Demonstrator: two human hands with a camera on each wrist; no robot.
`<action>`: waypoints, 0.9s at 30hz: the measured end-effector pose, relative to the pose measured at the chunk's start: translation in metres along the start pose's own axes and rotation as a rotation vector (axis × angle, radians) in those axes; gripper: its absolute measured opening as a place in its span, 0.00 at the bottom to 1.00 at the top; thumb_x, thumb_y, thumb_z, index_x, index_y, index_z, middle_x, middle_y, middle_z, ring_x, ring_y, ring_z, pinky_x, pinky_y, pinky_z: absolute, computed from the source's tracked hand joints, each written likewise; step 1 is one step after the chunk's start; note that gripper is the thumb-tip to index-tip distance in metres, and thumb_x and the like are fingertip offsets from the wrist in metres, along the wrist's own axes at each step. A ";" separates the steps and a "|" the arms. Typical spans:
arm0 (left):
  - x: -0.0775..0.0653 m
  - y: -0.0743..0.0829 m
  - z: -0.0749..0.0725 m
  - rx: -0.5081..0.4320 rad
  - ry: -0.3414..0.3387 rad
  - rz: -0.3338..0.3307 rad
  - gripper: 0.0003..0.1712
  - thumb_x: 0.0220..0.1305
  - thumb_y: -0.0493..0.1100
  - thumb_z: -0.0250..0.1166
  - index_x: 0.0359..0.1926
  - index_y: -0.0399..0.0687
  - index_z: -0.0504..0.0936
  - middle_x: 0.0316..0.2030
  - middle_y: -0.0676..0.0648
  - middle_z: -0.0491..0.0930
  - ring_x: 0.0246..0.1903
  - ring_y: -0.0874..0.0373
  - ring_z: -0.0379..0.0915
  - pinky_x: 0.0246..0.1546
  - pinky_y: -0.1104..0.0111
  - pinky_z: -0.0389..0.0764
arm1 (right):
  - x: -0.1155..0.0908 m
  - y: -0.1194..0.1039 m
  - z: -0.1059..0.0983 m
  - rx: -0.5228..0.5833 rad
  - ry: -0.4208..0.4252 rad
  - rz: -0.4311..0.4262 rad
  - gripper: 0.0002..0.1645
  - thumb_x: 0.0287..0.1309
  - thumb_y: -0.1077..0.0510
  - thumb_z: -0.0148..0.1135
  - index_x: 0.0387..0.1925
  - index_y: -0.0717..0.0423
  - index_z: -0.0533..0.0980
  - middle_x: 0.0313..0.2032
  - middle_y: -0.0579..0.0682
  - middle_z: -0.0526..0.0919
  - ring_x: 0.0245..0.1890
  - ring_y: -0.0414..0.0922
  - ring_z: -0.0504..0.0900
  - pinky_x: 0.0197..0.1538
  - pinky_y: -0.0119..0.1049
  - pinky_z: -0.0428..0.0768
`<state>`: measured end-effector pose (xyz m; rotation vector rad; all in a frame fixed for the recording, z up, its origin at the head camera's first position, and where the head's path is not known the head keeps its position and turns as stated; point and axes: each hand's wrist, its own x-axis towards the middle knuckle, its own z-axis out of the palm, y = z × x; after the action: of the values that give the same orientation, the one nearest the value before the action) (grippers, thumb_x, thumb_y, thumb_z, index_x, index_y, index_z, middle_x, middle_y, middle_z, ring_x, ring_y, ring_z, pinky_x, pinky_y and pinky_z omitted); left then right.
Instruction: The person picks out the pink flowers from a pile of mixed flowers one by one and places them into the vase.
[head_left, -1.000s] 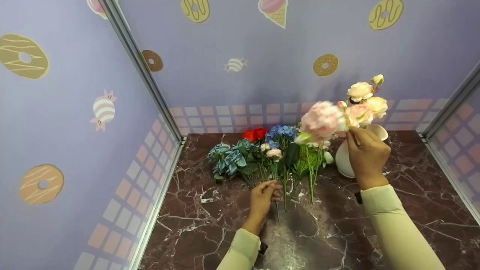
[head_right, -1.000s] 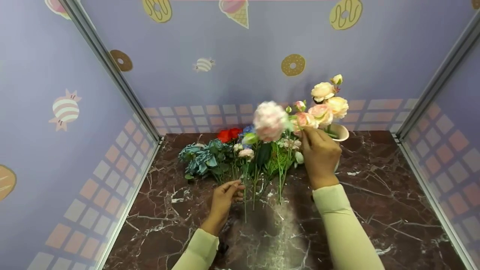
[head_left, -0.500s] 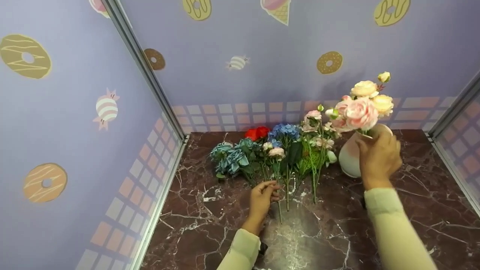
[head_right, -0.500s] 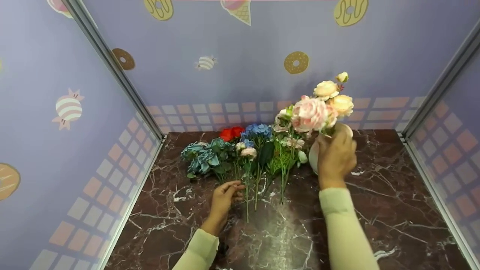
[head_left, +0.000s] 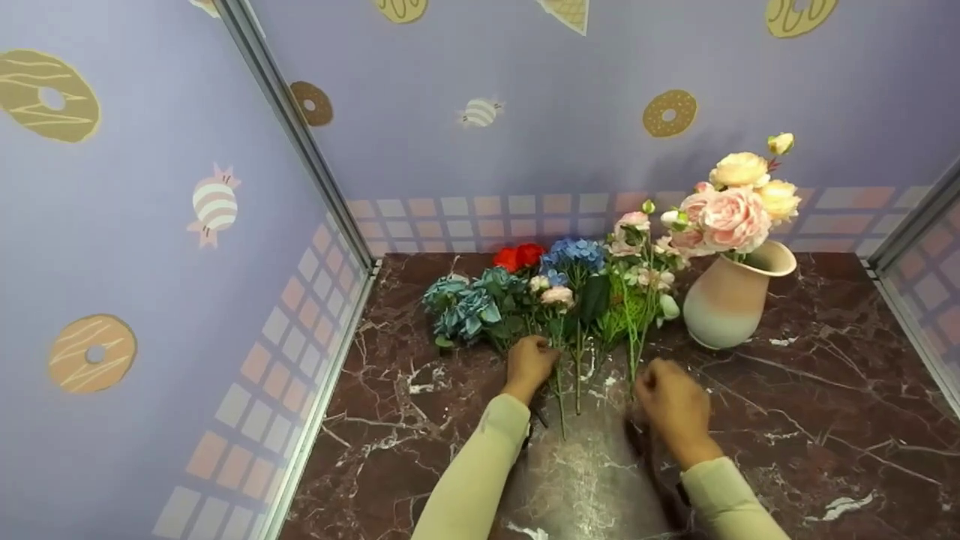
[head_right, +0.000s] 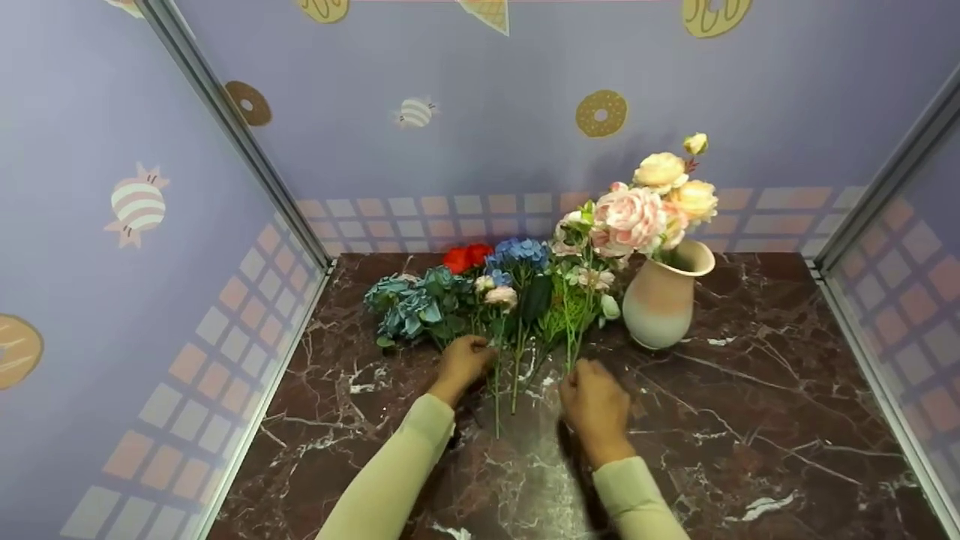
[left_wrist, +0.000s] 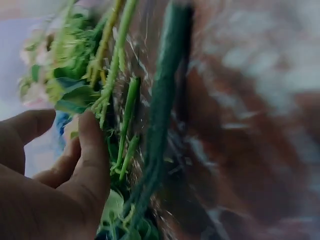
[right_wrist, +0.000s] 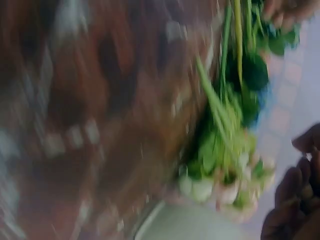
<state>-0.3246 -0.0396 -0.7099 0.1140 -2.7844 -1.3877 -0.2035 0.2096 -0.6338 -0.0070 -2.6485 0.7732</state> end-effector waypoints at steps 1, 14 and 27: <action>0.003 0.003 0.002 0.013 -0.021 0.005 0.16 0.76 0.54 0.76 0.45 0.46 0.96 0.35 0.49 0.94 0.32 0.58 0.87 0.37 0.60 0.90 | -0.005 -0.002 0.003 0.000 -0.021 -0.018 0.17 0.65 0.60 0.77 0.27 0.49 0.75 0.29 0.53 0.82 0.26 0.56 0.83 0.29 0.59 0.80; 0.013 0.007 0.006 -0.070 -0.119 -0.041 0.17 0.76 0.45 0.75 0.59 0.43 0.94 0.50 0.43 0.95 0.35 0.60 0.89 0.41 0.61 0.92 | -0.022 -0.005 0.010 -0.027 -0.144 -0.037 0.23 0.63 0.59 0.78 0.24 0.45 0.70 0.25 0.44 0.73 0.24 0.45 0.74 0.26 0.50 0.75; -0.075 0.070 -0.049 -0.549 -0.187 -0.084 0.17 0.76 0.34 0.75 0.60 0.34 0.85 0.47 0.38 0.92 0.43 0.41 0.93 0.50 0.50 0.96 | -0.009 -0.042 0.006 0.223 -0.241 0.027 0.09 0.75 0.51 0.77 0.49 0.50 0.92 0.41 0.51 0.96 0.38 0.49 0.93 0.44 0.54 0.92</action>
<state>-0.2506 -0.0311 -0.6237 0.0906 -2.4318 -2.2237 -0.1935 0.1697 -0.6201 0.1178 -2.7724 1.1391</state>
